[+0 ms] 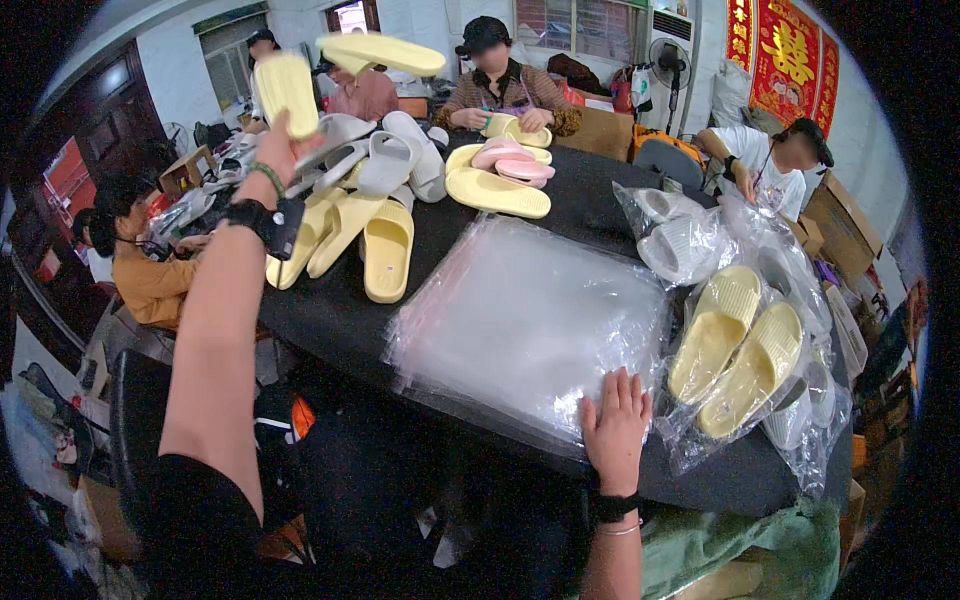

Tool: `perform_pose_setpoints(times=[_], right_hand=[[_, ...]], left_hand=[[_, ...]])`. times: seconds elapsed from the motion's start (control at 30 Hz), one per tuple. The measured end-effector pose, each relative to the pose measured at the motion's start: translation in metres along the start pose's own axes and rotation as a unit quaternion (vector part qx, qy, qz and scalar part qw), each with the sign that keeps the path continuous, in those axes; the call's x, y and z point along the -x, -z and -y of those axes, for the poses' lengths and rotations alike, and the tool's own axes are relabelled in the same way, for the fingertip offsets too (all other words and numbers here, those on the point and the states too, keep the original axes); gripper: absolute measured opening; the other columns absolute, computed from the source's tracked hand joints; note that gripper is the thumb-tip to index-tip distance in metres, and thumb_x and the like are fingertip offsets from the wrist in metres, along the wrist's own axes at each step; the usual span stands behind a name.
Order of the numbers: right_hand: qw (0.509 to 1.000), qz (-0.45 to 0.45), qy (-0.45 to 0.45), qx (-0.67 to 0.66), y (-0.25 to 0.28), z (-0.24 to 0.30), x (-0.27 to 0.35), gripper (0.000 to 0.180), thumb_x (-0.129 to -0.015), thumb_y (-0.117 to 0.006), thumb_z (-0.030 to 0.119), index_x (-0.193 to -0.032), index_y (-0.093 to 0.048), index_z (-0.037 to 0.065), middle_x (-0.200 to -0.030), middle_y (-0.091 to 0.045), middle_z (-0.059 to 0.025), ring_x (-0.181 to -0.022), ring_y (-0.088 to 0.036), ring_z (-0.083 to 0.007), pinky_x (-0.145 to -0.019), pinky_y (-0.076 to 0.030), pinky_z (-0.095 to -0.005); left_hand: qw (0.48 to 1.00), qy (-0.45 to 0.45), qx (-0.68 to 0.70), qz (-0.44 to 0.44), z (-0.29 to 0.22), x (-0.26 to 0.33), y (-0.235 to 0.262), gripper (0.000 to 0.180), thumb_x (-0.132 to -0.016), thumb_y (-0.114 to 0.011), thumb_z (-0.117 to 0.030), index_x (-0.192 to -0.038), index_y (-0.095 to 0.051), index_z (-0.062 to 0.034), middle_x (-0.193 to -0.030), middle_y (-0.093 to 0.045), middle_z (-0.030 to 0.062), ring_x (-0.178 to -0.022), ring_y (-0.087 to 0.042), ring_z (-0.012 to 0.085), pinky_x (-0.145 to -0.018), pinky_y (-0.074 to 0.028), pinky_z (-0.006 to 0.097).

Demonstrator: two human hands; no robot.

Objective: Sorting and packaging various pairs of sandals into plastic bags at an assembly table.

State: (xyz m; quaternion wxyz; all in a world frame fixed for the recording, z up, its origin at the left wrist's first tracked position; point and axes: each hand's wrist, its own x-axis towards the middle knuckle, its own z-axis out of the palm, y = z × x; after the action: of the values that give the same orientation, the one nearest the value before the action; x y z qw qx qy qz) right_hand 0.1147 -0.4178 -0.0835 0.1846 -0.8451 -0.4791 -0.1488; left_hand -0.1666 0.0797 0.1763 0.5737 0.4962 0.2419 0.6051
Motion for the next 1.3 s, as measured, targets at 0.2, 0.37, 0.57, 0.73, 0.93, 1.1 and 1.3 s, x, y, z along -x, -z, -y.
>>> perform_pose_setpoints(times=[0.2, 0.37, 0.57, 0.73, 0.93, 1.1, 1.3], right_hand=[[1.000, -0.009, 0.002, -0.016, -0.001, 0.003, 0.000, 0.053, -0.094, -0.055, 0.034, -0.133, -0.050, -0.003, -0.142, -0.046, -0.0226, -0.135, -0.037, -0.0413, -0.113, -0.024, -0.0541], [1.000, -0.013, 0.000, -0.014, 0.003, 0.000, 0.003, 0.053, -0.094, -0.055, 0.034, -0.132, -0.051, -0.003, -0.141, -0.047, -0.0231, -0.135, -0.038, -0.0413, -0.113, -0.024, -0.0540], [0.999, -0.024, 0.011, -0.023, 0.000, 0.005, 0.001, 0.053, -0.094, -0.056, 0.034, -0.131, -0.051, -0.002, -0.140, -0.048, -0.0227, -0.134, -0.039, -0.0412, -0.112, -0.025, -0.0537], [1.000, -0.025, 0.002, -0.012, -0.001, -0.001, 0.003, 0.051, -0.094, -0.056, 0.034, -0.130, -0.052, -0.002, -0.140, -0.048, -0.0225, -0.134, -0.039, -0.0409, -0.112, -0.025, -0.0535], [0.999, -0.024, -0.002, -0.024, 0.002, 0.005, 0.000, 0.052, -0.093, -0.056, 0.035, -0.130, -0.053, -0.001, -0.140, -0.049, -0.0217, -0.134, -0.040, -0.0404, -0.112, -0.026, -0.0530], [0.999, -0.039, 0.010, -0.010, -0.002, 0.004, 0.001, 0.052, -0.093, -0.056, 0.036, -0.129, -0.054, -0.001, -0.139, -0.050, -0.0214, -0.134, -0.040, -0.0402, -0.111, -0.026, -0.0529], [0.998, -0.057, 0.023, -0.022, -0.005, -0.001, 0.002, 0.048, -0.094, -0.055, 0.036, -0.127, -0.055, 0.000, -0.137, -0.051, -0.0215, -0.130, -0.043, -0.0407, -0.109, -0.029, -0.0523]], left_hand=[[0.980, 0.196, 0.026, -0.027, 0.097, 0.000, 0.054, 0.047, -0.101, -0.047, -0.035, -0.129, -0.045, 0.0023, -0.115, -0.061, 0.0253, -0.093, -0.066, 0.0451, -0.074, -0.062, 0.048], [0.977, 0.203, 0.051, -0.030, 0.123, 0.012, 0.031, 0.051, -0.100, -0.048, -0.040, -0.126, -0.046, 0.0041, -0.106, -0.062, 0.0268, -0.087, -0.067, 0.0448, -0.075, -0.061, 0.047], [0.962, 0.251, 0.101, -0.026, 0.122, 0.018, 0.031, 0.052, -0.102, -0.042, -0.040, -0.134, -0.038, 0.0010, -0.118, -0.057, 0.0278, -0.090, -0.065, 0.0497, -0.078, -0.059, 0.055], [0.963, 0.233, 0.132, 0.011, 0.134, 0.047, 0.017, 0.066, -0.101, -0.037, -0.048, -0.138, -0.029, 0.0060, -0.140, -0.034, 0.0339, -0.112, -0.052, 0.0573, -0.094, -0.051, 0.057], [0.931, 0.324, 0.166, -0.008, 0.134, 0.077, 0.010, 0.080, -0.100, -0.043, -0.047, -0.146, -0.006, 0.0067, -0.133, -0.039, 0.0333, -0.109, -0.056, 0.0526, -0.093, -0.052, 0.055], [0.858, 0.012, -0.379, 0.346, 0.146, 0.164, -0.050, 0.038, -0.094, -0.057, -0.035, -0.117, -0.060, -0.0044, -0.109, -0.064, 0.0092, -0.096, -0.062, 0.0224, -0.087, -0.051, 0.038], [0.631, -0.268, -0.569, 0.454, 0.169, 0.301, -0.097, 0.057, -0.092, -0.055, -0.050, -0.132, -0.055, -0.0093, -0.141, -0.048, 0.0190, -0.134, -0.039, 0.0411, -0.111, -0.026, 0.056]])
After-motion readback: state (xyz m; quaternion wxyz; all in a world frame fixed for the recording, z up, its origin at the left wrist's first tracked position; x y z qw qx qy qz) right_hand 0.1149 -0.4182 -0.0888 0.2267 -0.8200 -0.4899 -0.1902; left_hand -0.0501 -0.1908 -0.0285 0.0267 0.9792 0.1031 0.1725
